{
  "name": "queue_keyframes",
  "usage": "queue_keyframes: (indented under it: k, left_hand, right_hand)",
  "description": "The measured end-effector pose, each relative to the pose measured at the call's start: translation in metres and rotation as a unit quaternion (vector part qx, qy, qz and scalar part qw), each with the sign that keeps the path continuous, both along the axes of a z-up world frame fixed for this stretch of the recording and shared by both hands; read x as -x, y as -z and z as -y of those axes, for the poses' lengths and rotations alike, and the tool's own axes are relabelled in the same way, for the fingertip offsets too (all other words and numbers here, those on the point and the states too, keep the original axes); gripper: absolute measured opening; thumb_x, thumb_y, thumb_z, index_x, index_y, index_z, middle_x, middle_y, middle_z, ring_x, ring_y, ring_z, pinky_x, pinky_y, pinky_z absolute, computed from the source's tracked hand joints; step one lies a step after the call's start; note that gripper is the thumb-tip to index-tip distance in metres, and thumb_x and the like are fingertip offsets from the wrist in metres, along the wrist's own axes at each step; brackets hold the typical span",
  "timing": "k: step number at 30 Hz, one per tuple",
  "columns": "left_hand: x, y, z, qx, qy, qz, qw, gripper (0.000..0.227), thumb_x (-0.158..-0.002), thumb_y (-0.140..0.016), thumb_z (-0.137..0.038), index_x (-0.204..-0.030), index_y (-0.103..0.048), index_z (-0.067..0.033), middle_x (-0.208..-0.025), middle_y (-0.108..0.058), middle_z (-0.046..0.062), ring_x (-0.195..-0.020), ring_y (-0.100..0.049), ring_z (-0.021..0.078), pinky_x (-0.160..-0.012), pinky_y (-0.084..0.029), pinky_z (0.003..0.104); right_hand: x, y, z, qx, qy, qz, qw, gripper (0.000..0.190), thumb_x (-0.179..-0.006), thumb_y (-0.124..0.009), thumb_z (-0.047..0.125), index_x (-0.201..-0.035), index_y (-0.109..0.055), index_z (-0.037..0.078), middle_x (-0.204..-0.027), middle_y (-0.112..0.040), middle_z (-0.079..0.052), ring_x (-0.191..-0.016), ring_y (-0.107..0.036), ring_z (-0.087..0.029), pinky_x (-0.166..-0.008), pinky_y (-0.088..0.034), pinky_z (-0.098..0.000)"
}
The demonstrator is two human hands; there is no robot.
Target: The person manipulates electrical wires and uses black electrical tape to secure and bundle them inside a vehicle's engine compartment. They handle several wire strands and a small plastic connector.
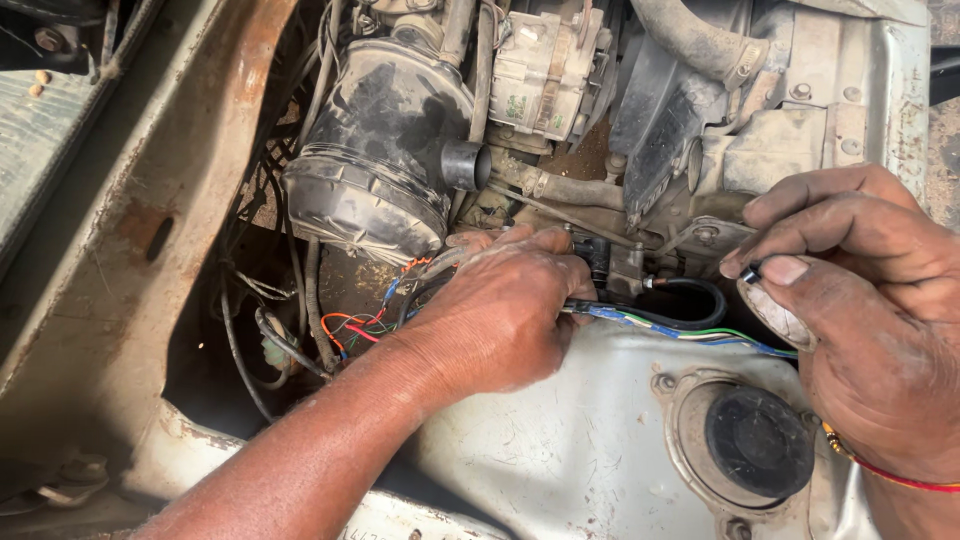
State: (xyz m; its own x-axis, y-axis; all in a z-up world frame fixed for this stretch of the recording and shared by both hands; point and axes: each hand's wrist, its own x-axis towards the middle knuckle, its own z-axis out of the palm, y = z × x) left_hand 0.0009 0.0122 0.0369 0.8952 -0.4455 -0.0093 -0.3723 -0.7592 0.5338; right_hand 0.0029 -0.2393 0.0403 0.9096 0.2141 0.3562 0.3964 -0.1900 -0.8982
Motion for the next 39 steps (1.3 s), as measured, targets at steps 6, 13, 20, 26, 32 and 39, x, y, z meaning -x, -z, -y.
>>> queue_keyframes:
  k: [6, 13, 20, 26, 32, 39]
  left_hand:
    - [-0.001, -0.003, -0.005, 0.007, 0.016, 0.005, 1.0, 0.022, -0.08, -0.077, -0.021, -0.099, -0.076, -0.0099, -0.11, -0.065, 0.011, -0.112, -0.061, 0.0332, -0.091, -0.046, 0.049]
    - [0.003, -0.013, -0.006, -0.009, 0.043, 0.034, 0.998, 0.018, -0.087, -0.072, -0.024, -0.095, -0.075, -0.0093, -0.104, -0.065, 0.009, -0.106, -0.063, 0.0312, -0.087, -0.043, 0.051]
    - [0.004, -0.017, -0.014, 0.016, 0.051, 0.037, 0.998, 0.018, -0.092, -0.067, -0.024, -0.099, -0.078, -0.0117, -0.101, -0.069, 0.007, -0.104, -0.066, 0.0293, -0.089, -0.045, 0.048]
    - [0.004, -0.019, -0.019, 0.038, 0.054, 0.076, 0.995, 0.037, -0.08, -0.072, -0.016, -0.116, -0.072, -0.0069, -0.107, -0.07, 0.012, -0.107, -0.064, 0.0356, -0.095, -0.046, 0.05]
    - [0.004, -0.017, -0.011, 0.055, 0.028, 0.038, 0.997, 0.022, -0.081, -0.079, -0.023, -0.098, -0.076, -0.0093, -0.094, -0.075, 0.009, -0.094, -0.072, 0.0311, -0.085, -0.053, 0.045]
    - [-0.004, -0.011, -0.006, 0.148, -0.12, -0.192, 0.963, 0.017, -0.08, -0.079, -0.021, -0.094, -0.081, -0.0125, -0.085, -0.081, 0.005, -0.076, -0.076, 0.0141, -0.074, -0.059, 0.03]
  right_hand:
    - [-0.001, 0.0, 0.001, -0.002, -0.007, -0.001, 1.0, 0.01, -0.094, -0.055, 0.001, -0.095, -0.063, -0.005, -0.118, -0.057, -0.017, -0.096, -0.069, -0.02, -0.1, -0.059, -0.0378]
    - [-0.001, -0.003, 0.001, 0.02, -0.003, 0.001, 1.0, 0.01, -0.092, -0.054, 0.001, -0.091, -0.063, -0.004, -0.12, -0.057, -0.018, -0.096, -0.069, -0.022, -0.095, -0.061, -0.0394]
    - [-0.001, -0.001, 0.003, 0.02, -0.004, 0.007, 1.0, 0.01, -0.092, -0.056, 0.002, -0.092, -0.064, -0.004, -0.12, -0.057, -0.018, -0.097, -0.069, -0.022, -0.096, -0.062, -0.0398]
    - [-0.002, 0.0, 0.003, 0.0, -0.017, 0.003, 1.0, 0.009, -0.093, -0.055, 0.0, -0.094, -0.063, -0.004, -0.117, -0.057, -0.018, -0.099, -0.069, -0.022, -0.097, -0.061, -0.0398]
    - [-0.001, -0.001, 0.002, 0.003, -0.012, -0.002, 1.0, 0.009, -0.093, -0.056, 0.001, -0.093, -0.063, -0.004, -0.121, -0.056, -0.018, -0.098, -0.069, -0.022, -0.098, -0.061, -0.0394]
    - [0.0, -0.005, 0.0, 0.032, 0.007, -0.011, 0.999, 0.011, -0.092, -0.056, 0.003, -0.092, -0.064, -0.005, -0.12, -0.056, -0.019, -0.096, -0.069, -0.024, -0.094, -0.061, -0.0407]
